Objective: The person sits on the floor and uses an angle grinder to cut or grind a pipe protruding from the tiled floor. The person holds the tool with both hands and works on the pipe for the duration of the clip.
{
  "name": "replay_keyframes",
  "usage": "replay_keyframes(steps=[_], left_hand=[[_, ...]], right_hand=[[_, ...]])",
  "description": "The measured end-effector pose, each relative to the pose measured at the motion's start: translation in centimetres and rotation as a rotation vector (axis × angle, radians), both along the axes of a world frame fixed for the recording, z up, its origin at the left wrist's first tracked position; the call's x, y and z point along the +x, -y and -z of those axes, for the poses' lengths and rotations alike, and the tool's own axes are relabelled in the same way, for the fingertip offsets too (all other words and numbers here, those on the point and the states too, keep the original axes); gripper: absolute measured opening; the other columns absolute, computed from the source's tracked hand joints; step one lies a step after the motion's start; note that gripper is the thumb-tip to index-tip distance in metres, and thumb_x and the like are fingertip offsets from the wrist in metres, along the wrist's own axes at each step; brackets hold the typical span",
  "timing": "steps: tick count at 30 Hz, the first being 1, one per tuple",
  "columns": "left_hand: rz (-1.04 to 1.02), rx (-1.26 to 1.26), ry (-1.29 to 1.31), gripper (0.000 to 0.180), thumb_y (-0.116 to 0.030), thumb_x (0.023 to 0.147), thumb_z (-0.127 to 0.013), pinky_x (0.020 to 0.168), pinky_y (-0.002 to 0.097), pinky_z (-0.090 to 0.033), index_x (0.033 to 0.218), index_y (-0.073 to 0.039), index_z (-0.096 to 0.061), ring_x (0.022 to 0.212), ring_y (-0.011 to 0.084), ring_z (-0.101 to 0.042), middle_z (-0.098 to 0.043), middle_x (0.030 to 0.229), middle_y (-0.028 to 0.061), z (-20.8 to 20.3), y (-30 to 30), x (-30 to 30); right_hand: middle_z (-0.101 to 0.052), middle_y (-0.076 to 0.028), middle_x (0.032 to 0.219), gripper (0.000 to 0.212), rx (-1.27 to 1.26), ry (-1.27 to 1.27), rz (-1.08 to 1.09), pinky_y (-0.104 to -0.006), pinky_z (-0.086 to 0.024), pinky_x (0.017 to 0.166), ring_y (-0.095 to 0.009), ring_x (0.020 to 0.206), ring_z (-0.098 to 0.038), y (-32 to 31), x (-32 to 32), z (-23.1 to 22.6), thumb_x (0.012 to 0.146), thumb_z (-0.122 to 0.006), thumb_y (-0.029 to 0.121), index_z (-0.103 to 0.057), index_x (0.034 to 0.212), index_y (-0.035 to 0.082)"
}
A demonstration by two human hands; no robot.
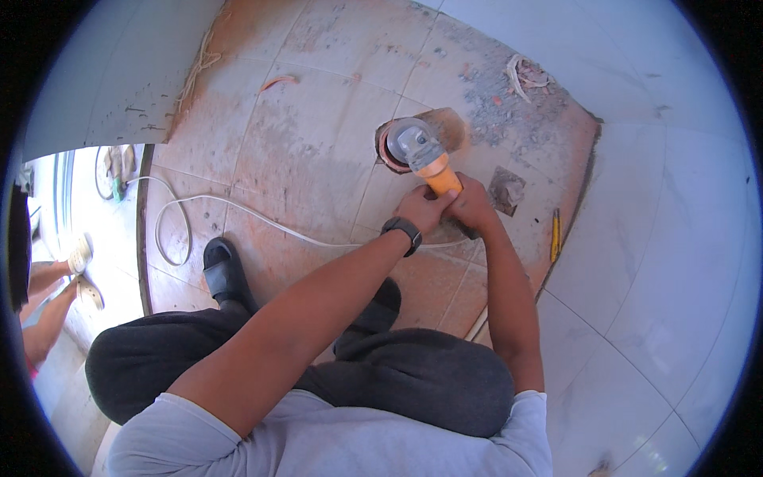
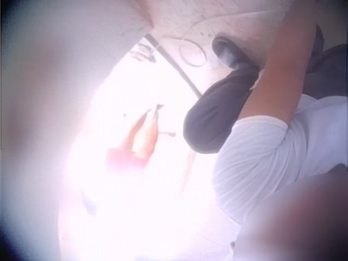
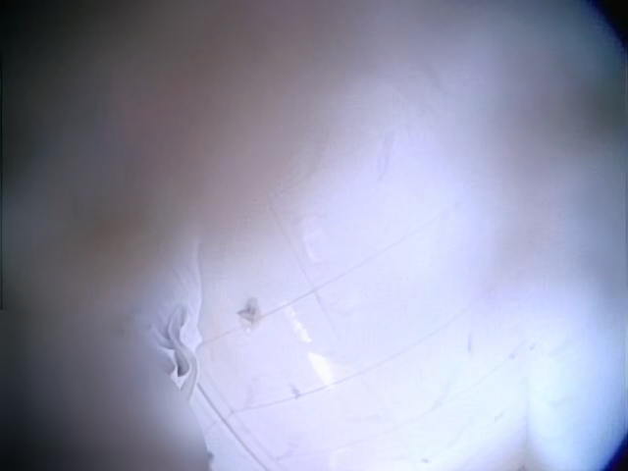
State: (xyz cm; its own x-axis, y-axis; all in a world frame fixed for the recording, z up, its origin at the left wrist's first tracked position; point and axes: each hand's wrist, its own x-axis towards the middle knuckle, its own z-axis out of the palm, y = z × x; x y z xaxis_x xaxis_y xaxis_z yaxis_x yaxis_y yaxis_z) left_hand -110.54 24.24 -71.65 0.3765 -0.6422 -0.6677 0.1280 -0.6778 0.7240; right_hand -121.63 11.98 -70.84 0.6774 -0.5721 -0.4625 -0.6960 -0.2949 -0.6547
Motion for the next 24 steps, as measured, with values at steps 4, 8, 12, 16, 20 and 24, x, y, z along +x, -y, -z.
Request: replay_keyframes(steps=[4,8,12,16,20,24], left_hand=[[0.024,0.044,0.020,0.076,-0.065,0.087,-0.068,0.104,0.0417,-0.049,0.127,0.000,-0.068,0.118,0.0315,-0.068,-0.072,0.125,0.0180,-0.4,0.3,-0.1],[0.001,0.040,0.025,0.076,-0.065,0.087,-0.067,0.103,0.0421,-0.049,0.126,0.001,-0.068,0.117,0.0322,-0.068,-0.073,0.124,0.0183,0.4,0.6,-0.8],[0.013,0.039,-0.023,0.077,-0.069,0.088,-0.062,0.111,0.0513,-0.033,0.131,-0.005,-0.066,0.128,0.0333,-0.059,-0.069,0.131,0.0161,1.5,0.8,-1.2],[0.034,0.066,-0.025,0.079,-0.071,0.088,-0.059,0.115,0.0560,-0.026,0.135,-0.008,-0.064,0.133,0.0338,-0.055,-0.066,0.136,0.0152,1.8,1.0,-1.4],[0.010,0.097,0.090,0.076,-0.068,0.087,-0.064,0.106,0.0490,-0.042,0.127,-0.003,-0.069,0.120,0.0332,-0.066,-0.073,0.125,0.0146,1.3,1.0,-1.6],[0.008,0.093,0.072,0.077,-0.069,0.087,-0.063,0.107,0.0505,-0.040,0.128,-0.004,-0.068,0.122,0.0324,-0.066,-0.073,0.127,0.0148,1.1,1.1,-1.4]], right_hand=[[-0.072,-0.025,0.102,0.051,-0.053,-0.046,-0.068,-0.0439,-0.054,0.085,-0.045,0.098,-0.069,1.1,-0.2,0.2,0.070,-0.081,0.026,-0.066,0.111,0.000],[-0.072,-0.026,0.102,0.050,-0.024,0.003,-0.095,-0.0444,-0.053,0.085,-0.046,0.098,-0.068,1.6,-0.4,0.6,0.071,-0.080,0.026,-0.065,0.111,-0.001],[-0.072,-0.026,0.102,0.050,-0.005,0.007,-0.091,-0.0439,-0.053,0.085,-0.043,0.097,-0.070,1.8,-0.4,1.1,0.071,-0.079,0.026,-0.065,0.111,-0.001],[-0.072,-0.025,0.102,0.051,0.028,-0.017,-0.085,-0.0432,-0.053,0.086,-0.041,0.098,-0.071,2.0,-0.4,1.2,0.072,-0.078,0.028,-0.065,0.111,-0.002],[-0.072,-0.026,0.102,0.050,-0.012,-0.015,-0.125,-0.0434,-0.053,0.087,-0.041,0.098,-0.070,2.1,-0.5,1.1,0.073,-0.077,0.029,-0.066,0.111,-0.001],[-0.072,-0.025,0.102,0.049,-0.035,-0.006,-0.155,-0.0433,-0.053,0.087,-0.041,0.097,-0.070,2.3,-0.5,1.3,0.073,-0.077,0.029,-0.066,0.110,-0.001]])
